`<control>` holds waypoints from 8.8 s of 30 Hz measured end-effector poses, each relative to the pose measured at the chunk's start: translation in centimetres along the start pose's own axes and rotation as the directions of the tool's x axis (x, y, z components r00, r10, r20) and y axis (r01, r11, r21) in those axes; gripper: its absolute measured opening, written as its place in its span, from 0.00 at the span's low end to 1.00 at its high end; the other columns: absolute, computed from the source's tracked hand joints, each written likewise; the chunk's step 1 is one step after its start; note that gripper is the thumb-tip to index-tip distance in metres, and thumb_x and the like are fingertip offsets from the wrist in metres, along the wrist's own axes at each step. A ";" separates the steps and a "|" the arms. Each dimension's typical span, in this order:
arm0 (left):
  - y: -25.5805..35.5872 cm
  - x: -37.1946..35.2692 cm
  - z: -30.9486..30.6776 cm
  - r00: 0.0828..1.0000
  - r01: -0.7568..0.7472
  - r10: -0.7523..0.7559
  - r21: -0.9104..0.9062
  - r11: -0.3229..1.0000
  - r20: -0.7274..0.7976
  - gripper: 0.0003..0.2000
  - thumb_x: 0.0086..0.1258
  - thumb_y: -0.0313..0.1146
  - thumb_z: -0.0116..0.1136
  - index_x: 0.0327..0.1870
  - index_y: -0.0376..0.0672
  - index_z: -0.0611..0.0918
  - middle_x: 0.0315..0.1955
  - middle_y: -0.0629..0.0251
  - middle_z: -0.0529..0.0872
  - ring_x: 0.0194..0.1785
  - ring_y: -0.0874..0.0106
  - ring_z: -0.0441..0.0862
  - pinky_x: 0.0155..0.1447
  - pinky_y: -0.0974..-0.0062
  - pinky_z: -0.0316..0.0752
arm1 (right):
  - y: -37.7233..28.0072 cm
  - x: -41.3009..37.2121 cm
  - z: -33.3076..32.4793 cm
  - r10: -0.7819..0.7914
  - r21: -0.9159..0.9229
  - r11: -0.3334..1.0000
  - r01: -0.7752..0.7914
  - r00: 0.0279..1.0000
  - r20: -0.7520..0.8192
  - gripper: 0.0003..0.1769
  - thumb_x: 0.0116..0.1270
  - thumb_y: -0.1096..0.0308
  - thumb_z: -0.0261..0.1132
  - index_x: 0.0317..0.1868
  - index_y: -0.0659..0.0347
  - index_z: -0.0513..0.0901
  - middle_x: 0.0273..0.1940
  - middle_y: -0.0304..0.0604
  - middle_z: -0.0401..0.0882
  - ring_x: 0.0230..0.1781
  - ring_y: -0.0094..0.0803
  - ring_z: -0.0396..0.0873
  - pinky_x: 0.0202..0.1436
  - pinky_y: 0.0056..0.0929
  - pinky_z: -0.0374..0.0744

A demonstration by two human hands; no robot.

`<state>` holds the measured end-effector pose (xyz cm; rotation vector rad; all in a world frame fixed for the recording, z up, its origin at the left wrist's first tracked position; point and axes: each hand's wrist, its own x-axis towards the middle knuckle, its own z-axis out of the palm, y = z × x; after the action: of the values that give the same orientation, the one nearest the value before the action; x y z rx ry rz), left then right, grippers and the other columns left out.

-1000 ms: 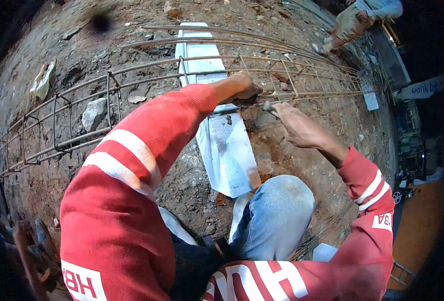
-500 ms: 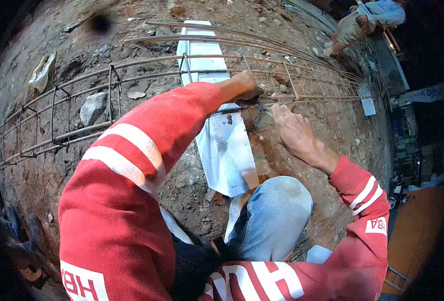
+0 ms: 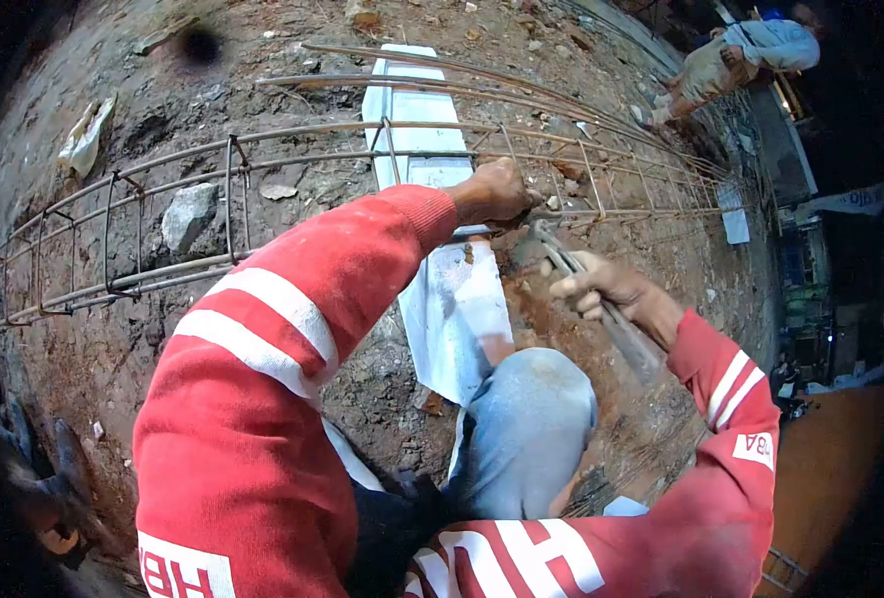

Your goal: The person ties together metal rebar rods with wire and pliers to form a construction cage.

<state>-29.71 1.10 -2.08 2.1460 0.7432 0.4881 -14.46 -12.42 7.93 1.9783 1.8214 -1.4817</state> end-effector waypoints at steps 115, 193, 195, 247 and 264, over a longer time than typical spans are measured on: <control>11.0 -2.7 6.3 0.768 -0.399 0.418 0.148 0.905 -0.485 0.23 0.56 0.28 0.60 0.56 0.39 0.73 0.47 0.56 0.81 0.51 0.56 0.79 0.54 0.51 0.67 | -3.3 -6.4 -7.8 0.030 -0.556 0.830 -0.041 0.999 -0.030 0.14 0.67 0.70 0.54 0.49 0.69 0.74 0.37 0.47 0.80 0.27 0.33 0.82 0.28 0.32 0.80; 5.9 9.9 1.4 0.827 0.106 0.061 -0.263 0.959 0.558 0.20 0.49 0.35 0.77 0.39 0.36 0.80 0.40 0.53 0.85 0.50 0.57 0.82 0.47 0.55 0.77 | 6.2 -9.5 -0.9 0.156 0.564 0.826 0.024 0.951 -0.269 0.05 0.58 0.75 0.53 0.35 0.58 0.68 0.24 0.42 0.71 0.23 0.31 0.71 0.29 0.28 0.72; 5.7 8.1 0.2 0.936 0.202 -0.045 -0.428 0.881 0.348 0.19 0.51 0.33 0.76 0.39 0.37 0.79 0.40 0.53 0.84 0.49 0.57 0.82 0.47 0.54 0.78 | 7.8 -6.9 -1.2 0.099 0.657 0.747 0.104 0.960 -0.263 0.06 0.59 0.75 0.53 0.38 0.60 0.68 0.26 0.43 0.72 0.25 0.31 0.72 0.28 0.27 0.73; 11.8 -14.6 -22.7 0.561 -0.765 -0.389 -0.637 0.094 -0.731 0.06 0.58 0.24 0.61 0.31 0.33 0.77 0.24 0.56 0.82 0.28 0.68 0.81 0.33 0.68 0.76 | -18.1 0.8 -0.9 -0.504 -0.555 0.832 0.030 0.462 -0.730 0.20 0.61 0.65 0.66 0.53 0.63 0.79 0.43 0.45 0.81 0.42 0.31 0.78 0.48 0.30 0.74; 6.3 -19.7 -23.1 0.554 -0.621 -0.370 -0.666 0.413 -0.746 0.07 0.59 0.23 0.63 0.31 0.31 0.77 0.25 0.53 0.82 0.24 0.67 0.82 0.29 0.68 0.76 | -20.8 2.9 2.3 -0.577 -0.572 0.792 0.212 0.566 -0.588 0.22 0.61 0.70 0.66 0.56 0.66 0.77 0.50 0.48 0.81 0.53 0.35 0.77 0.61 0.33 0.72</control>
<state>-55.32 -1.95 15.12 0.7448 0.4940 1.6856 -32.85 -5.64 15.73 2.1345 2.7649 -0.0956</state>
